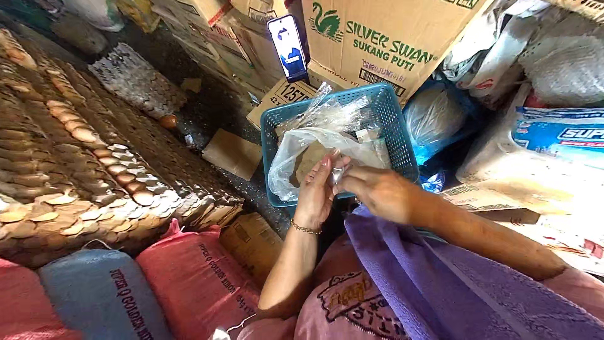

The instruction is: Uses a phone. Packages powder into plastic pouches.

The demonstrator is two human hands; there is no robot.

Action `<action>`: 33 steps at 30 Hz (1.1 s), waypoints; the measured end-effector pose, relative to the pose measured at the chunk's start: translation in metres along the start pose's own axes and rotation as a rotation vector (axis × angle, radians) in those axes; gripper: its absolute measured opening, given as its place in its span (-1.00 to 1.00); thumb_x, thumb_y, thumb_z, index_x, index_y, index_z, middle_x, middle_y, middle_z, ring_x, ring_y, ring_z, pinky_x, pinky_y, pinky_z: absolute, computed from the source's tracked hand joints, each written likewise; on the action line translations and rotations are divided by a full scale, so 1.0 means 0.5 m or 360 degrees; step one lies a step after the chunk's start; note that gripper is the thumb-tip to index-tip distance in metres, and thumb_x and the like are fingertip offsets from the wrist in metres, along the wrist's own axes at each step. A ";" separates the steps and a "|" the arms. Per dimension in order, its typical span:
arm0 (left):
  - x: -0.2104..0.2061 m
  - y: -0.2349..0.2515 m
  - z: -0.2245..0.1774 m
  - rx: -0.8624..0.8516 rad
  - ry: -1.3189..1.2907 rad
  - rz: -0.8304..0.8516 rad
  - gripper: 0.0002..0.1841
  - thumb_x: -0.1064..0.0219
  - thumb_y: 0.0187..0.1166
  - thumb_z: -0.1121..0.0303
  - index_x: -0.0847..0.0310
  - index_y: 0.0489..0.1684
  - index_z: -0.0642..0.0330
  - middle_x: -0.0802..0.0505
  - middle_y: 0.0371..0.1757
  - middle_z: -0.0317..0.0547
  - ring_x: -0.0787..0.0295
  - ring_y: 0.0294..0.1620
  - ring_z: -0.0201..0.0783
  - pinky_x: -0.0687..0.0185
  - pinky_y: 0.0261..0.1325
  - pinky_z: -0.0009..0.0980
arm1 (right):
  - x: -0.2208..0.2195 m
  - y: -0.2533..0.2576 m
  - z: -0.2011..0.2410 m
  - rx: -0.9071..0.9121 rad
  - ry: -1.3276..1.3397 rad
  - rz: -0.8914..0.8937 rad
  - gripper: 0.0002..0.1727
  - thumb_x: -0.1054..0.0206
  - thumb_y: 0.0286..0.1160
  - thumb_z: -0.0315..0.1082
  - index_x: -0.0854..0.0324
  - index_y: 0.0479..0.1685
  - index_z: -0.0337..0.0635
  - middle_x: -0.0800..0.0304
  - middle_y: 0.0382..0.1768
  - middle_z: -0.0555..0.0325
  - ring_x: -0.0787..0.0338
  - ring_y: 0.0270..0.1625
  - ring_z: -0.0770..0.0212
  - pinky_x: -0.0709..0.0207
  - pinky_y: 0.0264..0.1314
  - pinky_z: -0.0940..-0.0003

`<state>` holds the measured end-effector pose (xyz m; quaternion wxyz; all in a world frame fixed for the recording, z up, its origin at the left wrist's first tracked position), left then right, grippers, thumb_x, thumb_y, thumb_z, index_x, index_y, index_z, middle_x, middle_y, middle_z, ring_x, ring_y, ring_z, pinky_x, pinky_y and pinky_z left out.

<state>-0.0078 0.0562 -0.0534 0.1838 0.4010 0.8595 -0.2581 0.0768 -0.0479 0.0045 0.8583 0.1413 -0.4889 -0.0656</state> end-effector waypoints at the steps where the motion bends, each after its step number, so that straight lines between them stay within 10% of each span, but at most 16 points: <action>1: 0.001 0.001 -0.003 -0.0023 -0.0076 -0.0014 -0.62 0.10 0.90 0.21 -0.55 0.42 0.11 -0.90 0.09 -0.16 -0.89 -0.05 -0.36 -0.80 0.02 -0.45 | -0.007 -0.007 0.007 0.0035 0.0000 0.0004 -0.79 -0.26 0.50 -0.54 -0.80 -0.06 -0.21 -0.83 -0.09 -0.04 -0.87 -0.02 0.02 -0.78 -0.03 0.15; 22: 0.015 -0.068 -0.082 -0.0624 0.0261 -0.0245 -0.83 -0.27 0.73 0.38 -0.74 0.12 0.02 -0.92 0.00 -0.28 -0.87 -0.12 -0.45 -0.79 -0.01 -0.53 | -0.009 -0.035 0.007 -0.0267 0.0962 -0.0218 -0.77 -0.25 0.56 -0.49 -0.65 0.11 -0.35 -0.82 -0.16 0.14 -0.80 -0.15 0.45 -0.74 -0.03 0.52; 33: 0.079 -0.078 -0.120 -0.0852 0.0434 -0.0637 -0.92 -0.31 0.71 0.31 -0.67 0.01 -0.04 -0.87 -0.09 -0.38 -0.80 -0.14 -0.49 -0.74 -0.05 -0.55 | -0.098 -0.028 -0.018 -0.0664 0.2446 0.0557 -0.59 0.09 0.83 -0.29 -0.38 0.52 -0.19 -0.81 -0.25 0.08 -0.84 -0.36 0.27 -0.77 -0.25 0.39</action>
Point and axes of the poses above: each hand's wrist, its own y-axis towards the middle knuckle, its own x-axis out of the back of the hand, z = x × y, the point moved 5 cm from there along y, towards the middle knuckle
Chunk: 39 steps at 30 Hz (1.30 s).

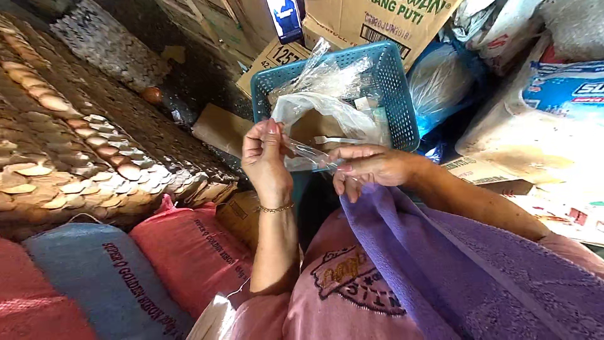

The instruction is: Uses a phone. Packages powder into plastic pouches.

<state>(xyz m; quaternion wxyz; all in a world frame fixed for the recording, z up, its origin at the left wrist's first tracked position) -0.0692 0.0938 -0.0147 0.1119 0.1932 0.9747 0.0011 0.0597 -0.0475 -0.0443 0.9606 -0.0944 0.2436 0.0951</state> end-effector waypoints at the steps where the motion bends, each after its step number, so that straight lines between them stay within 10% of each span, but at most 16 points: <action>1: 0.009 0.005 -0.003 -0.0016 0.0008 -0.0033 -0.92 -0.30 0.72 0.31 -0.67 0.00 -0.04 -0.86 -0.09 -0.39 -0.80 -0.14 -0.49 -0.73 -0.04 -0.55 | -0.004 0.000 -0.003 -0.0005 -0.0001 0.0025 -0.59 0.09 0.82 -0.32 -0.39 0.51 -0.21 -0.81 -0.27 0.09 -0.83 -0.38 0.29 -0.77 -0.25 0.41; 18: 0.185 -0.035 0.035 0.0028 -0.0079 -0.0276 -0.77 -0.11 0.77 0.41 -0.45 0.30 0.08 -0.82 0.05 -0.25 -0.81 -0.07 -0.36 -0.77 0.08 -0.37 | 0.020 0.021 0.015 0.0106 -0.0556 -0.0352 -0.75 -0.17 0.63 -0.52 -0.63 0.16 -0.34 -0.80 -0.28 0.14 -0.75 -0.43 0.39 -0.70 -0.38 0.50; 22: 0.213 -0.081 -0.015 -0.0596 0.0771 -0.0298 -0.25 -0.29 0.63 0.38 0.05 0.75 0.47 -0.41 0.66 0.15 -0.45 0.60 -0.21 -0.45 0.59 -0.30 | -0.008 0.031 0.027 0.0100 -0.1032 -0.0252 -0.79 -0.20 0.65 -0.53 -0.71 0.08 -0.34 -0.80 -0.33 0.11 -0.74 -0.48 0.42 -0.71 -0.38 0.49; 24: 0.171 -0.106 -0.042 -0.0744 0.0922 0.0044 -0.28 -0.32 0.68 0.21 -0.09 0.75 0.33 -0.40 0.72 0.01 -0.38 0.67 -0.25 -0.36 0.67 -0.23 | -0.026 0.038 0.037 0.0019 -0.1362 -0.0149 -0.80 -0.23 0.66 -0.51 -0.76 0.05 -0.28 -0.83 -0.34 0.09 -0.75 -0.47 0.36 -0.72 -0.34 0.41; 29: 0.049 -0.117 0.013 -0.0284 0.1022 0.1221 -0.33 -0.41 0.58 -0.03 -0.50 0.59 0.22 -0.81 0.33 -0.10 -0.75 0.32 -0.36 -0.67 0.43 -0.23 | -0.060 0.040 0.067 0.0167 -0.1915 0.0145 -0.80 -0.24 0.61 -0.46 -0.80 -0.04 -0.18 -0.87 -0.21 0.11 -0.84 -0.13 0.20 -0.71 0.01 0.13; 33: 0.028 -0.112 0.044 -0.0265 0.0782 0.1218 -0.72 -0.36 0.67 0.25 -0.77 0.08 0.29 -0.89 -0.15 -0.25 -0.80 -0.09 -0.52 -0.75 0.13 -0.46 | -0.047 0.012 0.102 0.0437 -0.1993 0.0002 -0.81 -0.24 0.56 -0.42 -0.80 -0.09 -0.13 -0.86 -0.23 0.22 -0.83 -0.16 0.33 -0.73 -0.04 0.30; 39: 0.049 -0.097 0.060 -0.0269 0.0655 0.0993 -0.78 -0.23 0.75 0.38 -0.76 -0.07 0.34 -0.89 -0.18 -0.20 -0.83 -0.16 -0.46 -0.81 0.05 -0.43 | -0.007 -0.013 0.123 0.0295 -0.1769 -0.0331 -0.65 -0.40 0.56 -0.27 -0.71 0.29 -0.10 -0.83 0.01 0.19 -0.83 -0.10 0.40 -0.78 -0.08 0.44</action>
Point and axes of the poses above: each hand's wrist, its own y-axis towards the middle knuckle, its own x-axis out of the back of the hand, z = x × y, the point moved 5 cm from there along y, towards the middle knuckle
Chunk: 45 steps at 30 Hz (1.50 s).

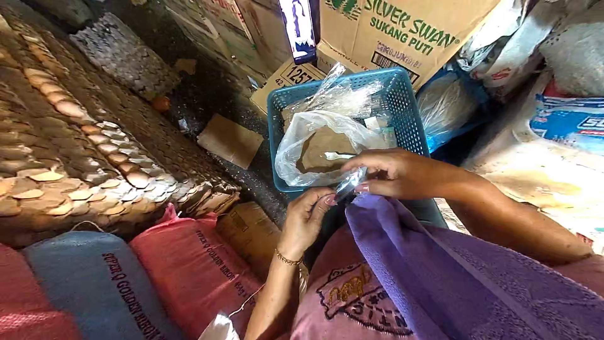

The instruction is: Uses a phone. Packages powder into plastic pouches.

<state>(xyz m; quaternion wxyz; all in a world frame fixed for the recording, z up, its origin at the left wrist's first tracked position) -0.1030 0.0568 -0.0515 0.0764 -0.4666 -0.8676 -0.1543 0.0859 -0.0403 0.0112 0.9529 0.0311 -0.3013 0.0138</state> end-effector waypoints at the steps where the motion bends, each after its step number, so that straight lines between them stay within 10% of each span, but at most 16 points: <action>1: 0.001 -0.001 0.003 0.0014 0.0000 -0.0026 -0.78 -0.21 0.76 0.39 -0.75 -0.07 0.34 -0.87 -0.19 -0.20 -0.82 -0.18 -0.46 -0.80 0.02 -0.44 | 0.001 0.001 -0.005 -0.0037 0.0062 -0.0021 -0.64 -0.40 0.56 -0.28 -0.70 0.30 -0.11 -0.83 0.05 0.18 -0.83 -0.06 0.41 -0.79 -0.05 0.46; 6: -0.002 -0.003 0.010 0.0043 -0.0034 -0.0041 -0.73 -0.14 0.81 0.33 -0.72 -0.06 0.33 -0.83 -0.27 -0.30 -0.71 -0.31 -0.59 -0.69 -0.17 -0.60 | -0.005 0.009 -0.010 -0.0012 0.0267 -0.0208 -0.80 -0.25 0.61 -0.42 -0.76 0.02 -0.21 -0.85 -0.26 0.25 -0.78 -0.32 0.52 -0.72 -0.23 0.58; 14: 0.011 -0.004 0.021 0.0079 -0.0101 -0.0051 -0.84 -0.33 0.67 0.40 -0.79 -0.06 0.31 -0.88 -0.17 -0.29 -0.78 -0.21 -0.56 -0.75 -0.06 -0.55 | 0.010 0.010 -0.032 0.0054 0.0199 -0.0401 -0.79 -0.22 0.67 -0.41 -0.76 0.03 -0.24 -0.86 -0.20 0.20 -0.78 -0.28 0.53 -0.71 -0.16 0.62; 22: 0.089 -0.012 0.026 0.0053 0.0478 -0.0389 -0.78 -0.30 0.71 0.33 -0.85 0.09 0.13 -0.87 0.02 -0.27 -0.77 0.07 -0.49 -0.70 0.20 -0.47 | -0.004 0.017 -0.141 -0.0572 -0.0966 0.0012 -0.72 -0.30 0.70 -0.30 -0.73 0.14 -0.31 -0.80 0.07 -0.27 -0.79 0.18 -0.35 -0.66 0.05 -0.34; 34: 0.133 -0.009 0.054 0.0026 0.0601 -0.0515 -0.76 -0.27 0.73 0.31 -0.82 0.07 0.20 -0.86 -0.01 -0.18 -0.74 0.11 -0.37 -0.61 0.30 -0.38 | -0.032 0.034 -0.172 -0.0707 -0.0941 0.0091 -0.77 -0.35 0.62 -0.33 -0.75 -0.05 -0.35 -0.75 0.04 -0.26 -0.74 0.22 -0.32 -0.64 0.04 -0.28; 45: 0.130 0.002 0.062 -0.0061 0.0661 -0.0532 -0.77 -0.27 0.73 0.34 -0.82 0.11 0.19 -0.84 0.03 -0.15 -0.70 0.17 -0.33 -0.57 0.34 -0.36 | -0.011 0.016 -0.131 -0.0405 -0.0840 -0.0399 -0.73 -0.16 0.73 -0.37 -0.73 0.12 -0.27 -0.86 -0.13 -0.22 -0.89 -0.12 -0.29 -0.69 -0.16 -0.30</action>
Point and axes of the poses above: each hand's wrist, its own y-axis towards the middle knuckle, its own x-axis out of the back of the hand, z = x × y, the point moved 5 cm from there along y, towards the middle knuckle
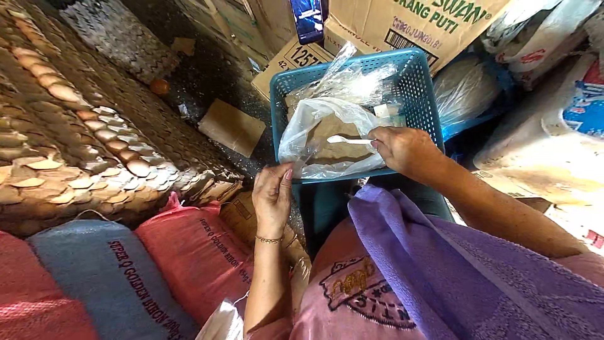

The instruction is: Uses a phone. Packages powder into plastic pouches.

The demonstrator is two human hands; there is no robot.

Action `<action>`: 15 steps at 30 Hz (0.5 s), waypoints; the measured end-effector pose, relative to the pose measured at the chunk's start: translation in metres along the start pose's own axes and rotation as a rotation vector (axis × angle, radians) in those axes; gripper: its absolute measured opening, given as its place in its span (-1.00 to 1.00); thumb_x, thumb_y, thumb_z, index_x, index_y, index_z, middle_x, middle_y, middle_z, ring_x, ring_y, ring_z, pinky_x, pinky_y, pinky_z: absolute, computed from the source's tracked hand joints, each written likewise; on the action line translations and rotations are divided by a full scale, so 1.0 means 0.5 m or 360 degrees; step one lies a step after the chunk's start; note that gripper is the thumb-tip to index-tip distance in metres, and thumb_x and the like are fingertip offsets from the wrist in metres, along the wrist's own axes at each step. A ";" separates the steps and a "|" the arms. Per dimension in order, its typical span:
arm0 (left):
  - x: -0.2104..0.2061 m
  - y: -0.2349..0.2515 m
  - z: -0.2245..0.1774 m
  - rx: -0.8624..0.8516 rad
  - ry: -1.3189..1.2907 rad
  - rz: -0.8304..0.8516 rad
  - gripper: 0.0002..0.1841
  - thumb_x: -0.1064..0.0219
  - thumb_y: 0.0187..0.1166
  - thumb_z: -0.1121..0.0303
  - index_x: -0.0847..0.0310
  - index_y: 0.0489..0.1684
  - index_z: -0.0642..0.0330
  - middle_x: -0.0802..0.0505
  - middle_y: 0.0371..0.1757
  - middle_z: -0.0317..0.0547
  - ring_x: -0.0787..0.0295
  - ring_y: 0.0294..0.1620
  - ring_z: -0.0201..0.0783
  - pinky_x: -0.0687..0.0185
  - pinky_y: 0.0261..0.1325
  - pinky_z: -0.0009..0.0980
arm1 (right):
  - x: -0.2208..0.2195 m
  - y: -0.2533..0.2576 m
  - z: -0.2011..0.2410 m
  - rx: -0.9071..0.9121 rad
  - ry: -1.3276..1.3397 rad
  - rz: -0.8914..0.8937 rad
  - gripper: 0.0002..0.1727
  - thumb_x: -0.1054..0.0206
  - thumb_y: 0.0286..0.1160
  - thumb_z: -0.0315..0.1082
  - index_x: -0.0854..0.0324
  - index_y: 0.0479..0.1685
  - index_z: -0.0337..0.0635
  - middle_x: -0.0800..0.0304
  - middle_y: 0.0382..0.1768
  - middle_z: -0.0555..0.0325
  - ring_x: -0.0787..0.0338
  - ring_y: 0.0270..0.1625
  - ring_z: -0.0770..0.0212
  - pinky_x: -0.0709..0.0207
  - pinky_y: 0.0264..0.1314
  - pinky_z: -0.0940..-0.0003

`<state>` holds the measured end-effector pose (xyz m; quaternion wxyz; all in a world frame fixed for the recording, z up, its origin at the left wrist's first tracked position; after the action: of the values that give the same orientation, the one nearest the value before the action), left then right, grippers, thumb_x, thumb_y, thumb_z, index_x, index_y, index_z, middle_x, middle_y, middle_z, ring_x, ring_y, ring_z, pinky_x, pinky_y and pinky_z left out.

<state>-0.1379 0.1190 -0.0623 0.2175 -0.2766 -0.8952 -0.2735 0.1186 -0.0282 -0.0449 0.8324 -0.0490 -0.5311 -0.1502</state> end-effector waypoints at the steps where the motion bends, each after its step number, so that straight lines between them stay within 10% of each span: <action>1: 0.000 0.001 -0.001 -0.0019 0.0011 0.0012 -0.76 -0.26 0.74 0.33 -0.82 0.10 0.21 -0.84 0.07 -0.11 -0.70 0.22 -0.29 -0.55 0.39 -0.32 | 0.005 -0.004 0.006 0.0030 -0.0014 -0.0046 -0.72 -0.15 0.73 -0.38 -0.75 0.11 -0.27 -0.86 -0.13 -0.22 -0.89 -0.12 -0.28 -0.70 -0.17 -0.28; 11: -0.011 0.016 -0.015 -0.0101 -0.0001 -0.0015 -0.79 -0.30 0.71 0.28 -0.82 -0.01 0.19 -0.86 -0.05 -0.18 -0.73 0.14 -0.31 -0.53 0.42 -0.26 | -0.009 -0.046 0.056 0.0227 -0.0253 -0.0078 -0.79 -0.27 0.48 -0.58 -0.73 0.00 -0.43 -0.78 -0.17 -0.33 -0.85 -0.13 -0.34 -0.70 -0.23 -0.20; 15: -0.018 0.021 -0.027 -0.0150 -0.0080 -0.0014 -0.76 -0.26 0.74 0.29 -0.83 0.02 0.21 -0.86 -0.02 -0.14 -0.71 0.15 -0.32 -0.54 0.38 -0.31 | -0.023 -0.047 0.046 0.0323 -0.0077 0.0112 -0.70 -0.30 0.63 -0.27 -0.78 0.07 -0.31 -0.82 -0.10 -0.20 -0.87 -0.05 -0.24 -0.73 -0.17 -0.17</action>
<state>-0.1215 0.1148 -0.0528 0.1805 -0.2892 -0.8878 -0.3092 0.0870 -0.0424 -0.0473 0.8248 0.0134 -0.5615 -0.0652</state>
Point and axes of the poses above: each hand's wrist, its own y-axis towards the middle knuckle, its own x-axis out of the back of the hand, z = x × y, the point moved 5 cm from there along y, towards the middle knuckle
